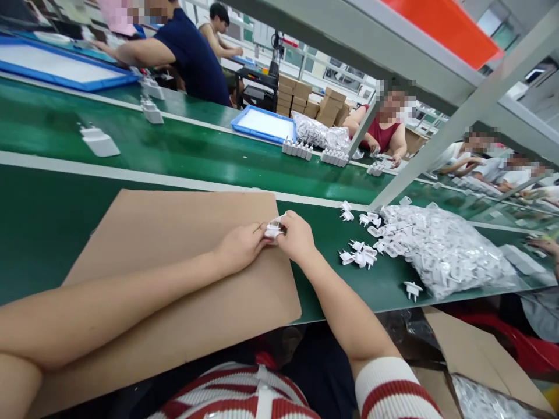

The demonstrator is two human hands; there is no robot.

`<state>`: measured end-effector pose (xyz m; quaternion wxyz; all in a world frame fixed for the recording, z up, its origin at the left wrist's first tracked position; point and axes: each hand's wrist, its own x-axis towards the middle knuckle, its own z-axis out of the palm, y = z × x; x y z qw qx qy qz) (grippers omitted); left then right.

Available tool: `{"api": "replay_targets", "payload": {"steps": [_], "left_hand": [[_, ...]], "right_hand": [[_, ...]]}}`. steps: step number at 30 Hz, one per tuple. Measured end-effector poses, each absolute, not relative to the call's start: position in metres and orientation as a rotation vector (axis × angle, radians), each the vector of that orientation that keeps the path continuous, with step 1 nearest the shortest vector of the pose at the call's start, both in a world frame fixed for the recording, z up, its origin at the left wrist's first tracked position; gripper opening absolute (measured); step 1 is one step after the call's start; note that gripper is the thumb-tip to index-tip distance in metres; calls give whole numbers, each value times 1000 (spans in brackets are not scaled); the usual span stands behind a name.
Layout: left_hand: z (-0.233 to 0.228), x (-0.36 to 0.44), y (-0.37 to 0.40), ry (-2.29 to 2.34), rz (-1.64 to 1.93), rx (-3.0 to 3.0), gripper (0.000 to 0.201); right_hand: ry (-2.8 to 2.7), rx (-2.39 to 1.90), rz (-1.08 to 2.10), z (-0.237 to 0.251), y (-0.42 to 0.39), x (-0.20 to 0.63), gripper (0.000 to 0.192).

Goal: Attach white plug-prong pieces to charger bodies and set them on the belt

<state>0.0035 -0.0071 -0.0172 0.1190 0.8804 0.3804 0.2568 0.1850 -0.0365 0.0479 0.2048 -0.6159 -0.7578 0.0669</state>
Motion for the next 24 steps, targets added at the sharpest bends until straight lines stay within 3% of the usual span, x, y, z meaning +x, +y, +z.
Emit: {"api": "replay_targets", "payload": {"steps": [5,8,13,16,19,24], "left_hand": [[-8,3,-8,1033,795,2486,30],[-3,1,-4,997,819,2339,32],[2,-1,6,930,886,1831,48],[6,-4,7,784,802,1509,63],[11,-6,5,729,726,1369,66],[13,-4,-1,748,712,1324,66]], "right_hand": [[-1927,-1416,667,38,-30,202,23],[-1893,-1314,839,34,-29,212,46],[-1915,-1286,854,37,-33,213,92],[-2004,-1159,729,42,-36,211,79],[-2043,-1118,631,42,-39,209,62],[-2017,-1204,796,39,-29,219,79]]}}
